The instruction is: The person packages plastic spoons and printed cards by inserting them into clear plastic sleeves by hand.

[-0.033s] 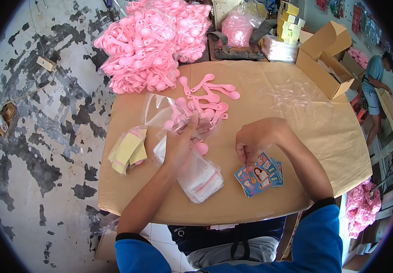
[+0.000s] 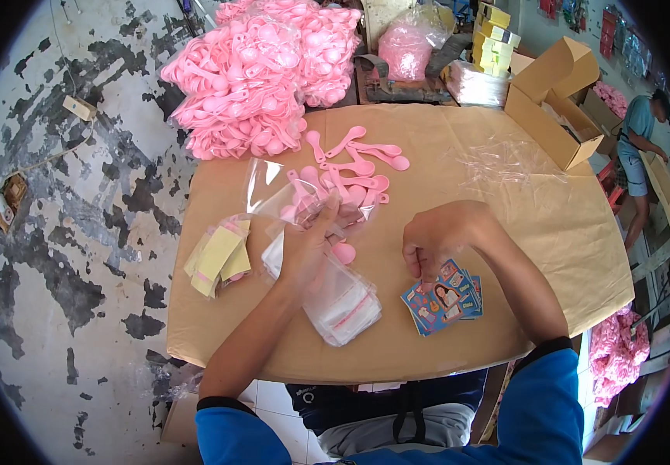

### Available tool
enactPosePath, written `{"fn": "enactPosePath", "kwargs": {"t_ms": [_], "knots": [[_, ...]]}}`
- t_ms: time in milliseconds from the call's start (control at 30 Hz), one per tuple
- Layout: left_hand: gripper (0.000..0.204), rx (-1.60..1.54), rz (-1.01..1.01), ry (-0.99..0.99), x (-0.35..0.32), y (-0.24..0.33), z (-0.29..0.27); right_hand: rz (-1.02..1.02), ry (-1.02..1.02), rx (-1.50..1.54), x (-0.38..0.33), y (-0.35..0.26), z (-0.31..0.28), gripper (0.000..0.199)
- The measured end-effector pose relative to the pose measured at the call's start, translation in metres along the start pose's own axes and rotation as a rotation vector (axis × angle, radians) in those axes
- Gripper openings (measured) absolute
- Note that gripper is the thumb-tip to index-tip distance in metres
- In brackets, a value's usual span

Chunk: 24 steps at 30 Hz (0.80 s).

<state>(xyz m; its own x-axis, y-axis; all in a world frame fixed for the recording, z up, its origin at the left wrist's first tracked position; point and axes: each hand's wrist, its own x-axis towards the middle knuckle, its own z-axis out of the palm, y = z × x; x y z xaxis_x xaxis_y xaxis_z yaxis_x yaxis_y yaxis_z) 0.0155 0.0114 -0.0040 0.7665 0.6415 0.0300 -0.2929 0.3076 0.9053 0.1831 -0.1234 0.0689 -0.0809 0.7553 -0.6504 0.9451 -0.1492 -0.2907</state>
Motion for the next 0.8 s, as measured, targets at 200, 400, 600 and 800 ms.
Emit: {"fn": "enactPosePath", "kwargs": {"t_ms": [200, 400, 600, 800], "knots": [[0.035, -0.056, 0.021, 0.006, -0.002, 0.002, -0.002, -0.281, 0.088, 0.066, -0.006, 0.025, -0.008, 0.026], [0.034, -0.1, 0.085, 0.036, 0.0, 0.015, -0.008, -0.088, 0.735, 0.544, -0.01, 0.01, -0.021, 0.022], [0.03, -0.083, 0.117, 0.001, -0.002, 0.021, -0.002, -0.463, 0.876, 0.638, 0.027, -0.002, -0.005, 0.02], [0.034, -0.096, 0.151, 0.036, 0.002, 0.021, -0.01, -0.421, 0.887, 0.596, 0.025, 0.006, -0.008, 0.022]]}}
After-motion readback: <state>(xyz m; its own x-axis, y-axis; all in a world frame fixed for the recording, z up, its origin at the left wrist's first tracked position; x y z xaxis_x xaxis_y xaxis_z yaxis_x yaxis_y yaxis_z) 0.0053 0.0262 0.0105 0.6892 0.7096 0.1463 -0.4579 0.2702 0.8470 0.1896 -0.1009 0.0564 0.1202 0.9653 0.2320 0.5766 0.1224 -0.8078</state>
